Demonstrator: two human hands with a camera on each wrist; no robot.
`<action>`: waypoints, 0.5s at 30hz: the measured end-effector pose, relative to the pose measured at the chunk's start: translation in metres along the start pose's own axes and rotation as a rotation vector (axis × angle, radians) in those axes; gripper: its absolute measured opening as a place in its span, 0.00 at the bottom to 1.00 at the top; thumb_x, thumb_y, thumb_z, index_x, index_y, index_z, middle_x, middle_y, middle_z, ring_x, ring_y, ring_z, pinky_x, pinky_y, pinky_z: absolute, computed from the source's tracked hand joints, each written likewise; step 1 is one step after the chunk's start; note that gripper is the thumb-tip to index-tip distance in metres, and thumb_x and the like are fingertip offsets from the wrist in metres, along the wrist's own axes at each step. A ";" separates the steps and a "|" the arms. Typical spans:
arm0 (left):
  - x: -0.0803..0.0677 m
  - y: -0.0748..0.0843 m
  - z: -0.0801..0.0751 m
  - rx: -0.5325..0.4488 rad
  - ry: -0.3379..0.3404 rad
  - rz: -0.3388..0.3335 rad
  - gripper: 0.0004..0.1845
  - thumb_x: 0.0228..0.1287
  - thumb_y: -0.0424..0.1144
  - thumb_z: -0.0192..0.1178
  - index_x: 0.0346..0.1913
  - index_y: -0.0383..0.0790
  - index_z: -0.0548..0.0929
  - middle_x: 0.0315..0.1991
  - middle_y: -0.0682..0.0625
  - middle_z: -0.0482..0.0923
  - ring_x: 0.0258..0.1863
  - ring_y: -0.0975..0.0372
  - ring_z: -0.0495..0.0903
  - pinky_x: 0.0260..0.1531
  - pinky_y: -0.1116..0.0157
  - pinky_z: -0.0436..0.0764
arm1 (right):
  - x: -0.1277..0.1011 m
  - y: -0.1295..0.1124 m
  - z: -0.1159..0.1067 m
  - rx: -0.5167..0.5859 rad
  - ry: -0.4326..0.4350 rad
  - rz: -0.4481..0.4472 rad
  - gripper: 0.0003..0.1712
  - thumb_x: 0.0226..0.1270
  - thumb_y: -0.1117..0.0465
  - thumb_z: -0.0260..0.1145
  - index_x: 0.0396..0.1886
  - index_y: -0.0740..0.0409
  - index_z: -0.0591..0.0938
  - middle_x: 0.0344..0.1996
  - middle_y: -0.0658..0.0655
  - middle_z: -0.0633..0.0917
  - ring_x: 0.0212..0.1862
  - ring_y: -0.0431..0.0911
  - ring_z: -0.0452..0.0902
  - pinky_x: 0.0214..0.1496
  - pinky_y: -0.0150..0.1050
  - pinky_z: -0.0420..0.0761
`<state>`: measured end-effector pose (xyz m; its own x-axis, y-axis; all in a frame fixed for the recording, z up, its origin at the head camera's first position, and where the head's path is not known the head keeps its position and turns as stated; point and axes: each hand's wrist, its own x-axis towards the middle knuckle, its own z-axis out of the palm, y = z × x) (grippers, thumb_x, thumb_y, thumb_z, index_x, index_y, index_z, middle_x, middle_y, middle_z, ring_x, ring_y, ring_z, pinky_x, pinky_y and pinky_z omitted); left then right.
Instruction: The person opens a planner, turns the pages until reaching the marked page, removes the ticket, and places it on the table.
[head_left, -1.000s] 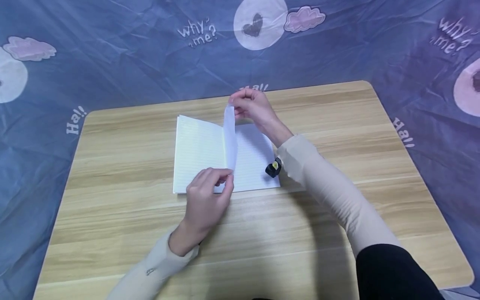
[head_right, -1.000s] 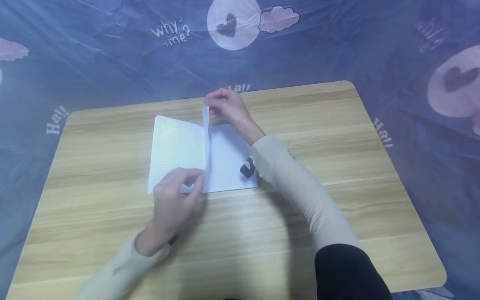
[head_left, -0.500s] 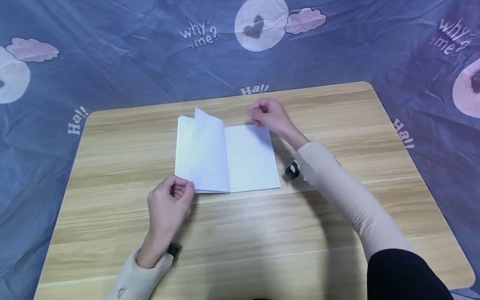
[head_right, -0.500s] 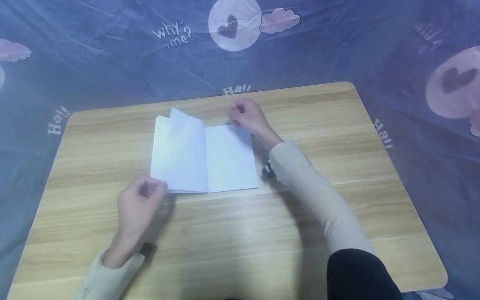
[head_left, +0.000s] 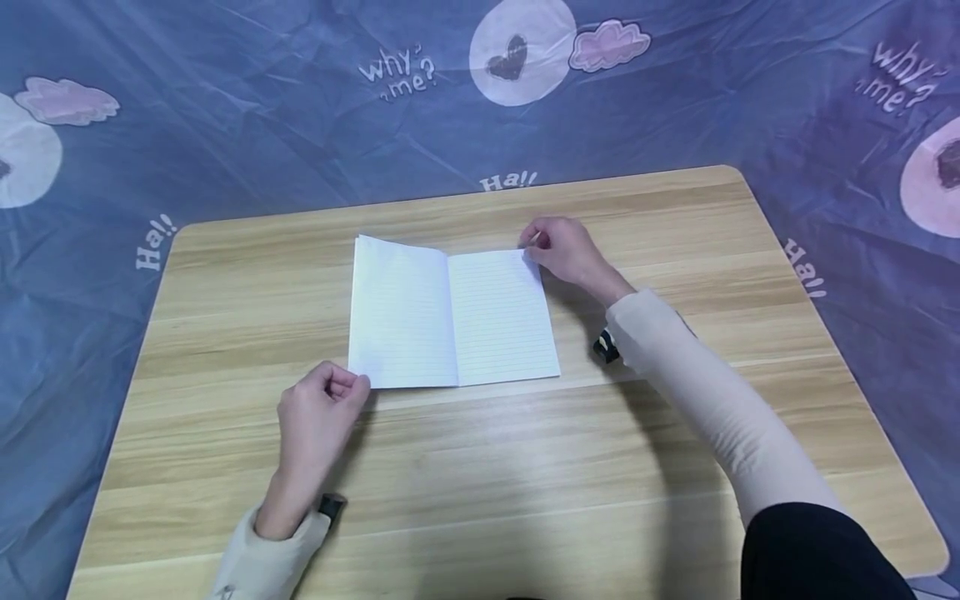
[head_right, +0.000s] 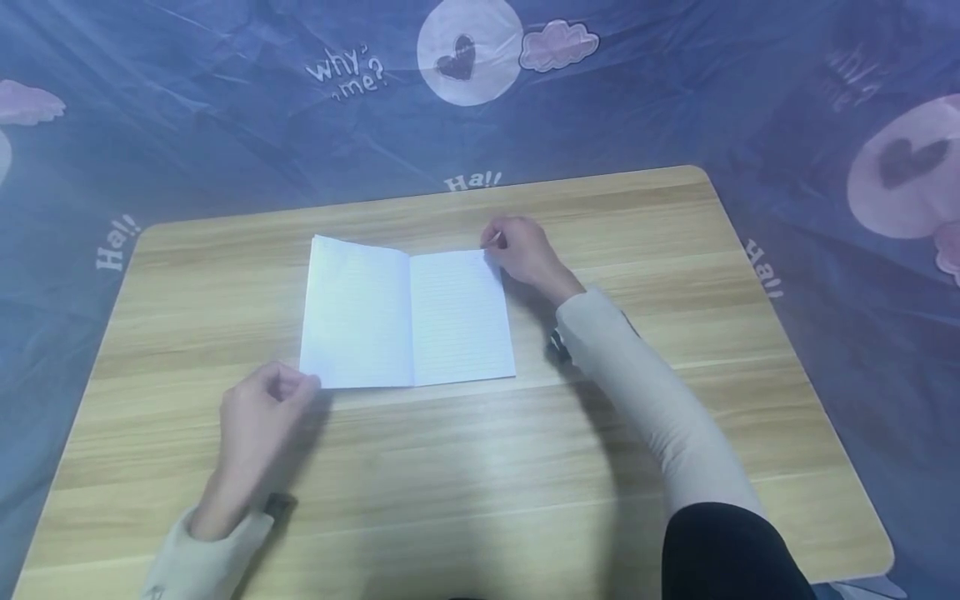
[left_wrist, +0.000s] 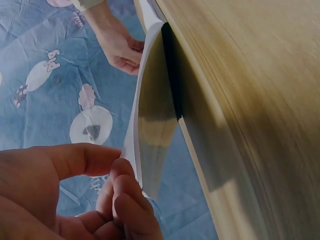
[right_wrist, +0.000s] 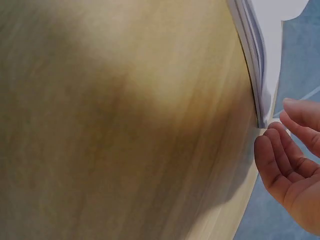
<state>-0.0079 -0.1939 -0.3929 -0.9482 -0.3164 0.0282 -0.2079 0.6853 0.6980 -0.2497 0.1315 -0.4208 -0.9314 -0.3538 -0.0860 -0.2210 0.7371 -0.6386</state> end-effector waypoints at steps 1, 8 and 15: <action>0.001 -0.001 0.000 0.013 -0.014 -0.009 0.06 0.59 0.35 0.65 0.25 0.40 0.83 0.18 0.52 0.78 0.17 0.61 0.74 0.22 0.67 0.72 | 0.000 0.001 0.001 -0.012 -0.005 -0.007 0.08 0.69 0.65 0.66 0.46 0.56 0.84 0.34 0.57 0.83 0.37 0.50 0.77 0.43 0.44 0.76; 0.008 -0.006 -0.003 0.108 -0.156 -0.065 0.07 0.61 0.37 0.65 0.28 0.38 0.83 0.20 0.51 0.77 0.20 0.58 0.73 0.25 0.61 0.71 | 0.001 0.004 0.004 -0.073 0.006 -0.054 0.08 0.66 0.67 0.67 0.44 0.58 0.86 0.33 0.57 0.83 0.38 0.51 0.76 0.48 0.47 0.73; 0.018 -0.013 0.001 0.199 -0.302 -0.133 0.09 0.64 0.39 0.65 0.31 0.37 0.82 0.24 0.49 0.77 0.25 0.55 0.74 0.27 0.60 0.71 | 0.001 0.007 0.005 -0.084 0.024 -0.078 0.07 0.65 0.67 0.68 0.42 0.59 0.87 0.34 0.58 0.83 0.40 0.51 0.76 0.50 0.48 0.72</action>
<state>-0.0224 -0.2077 -0.4023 -0.9317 -0.2241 -0.2858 -0.3483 0.7744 0.5283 -0.2507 0.1331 -0.4291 -0.9168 -0.3989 -0.0195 -0.3158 0.7539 -0.5761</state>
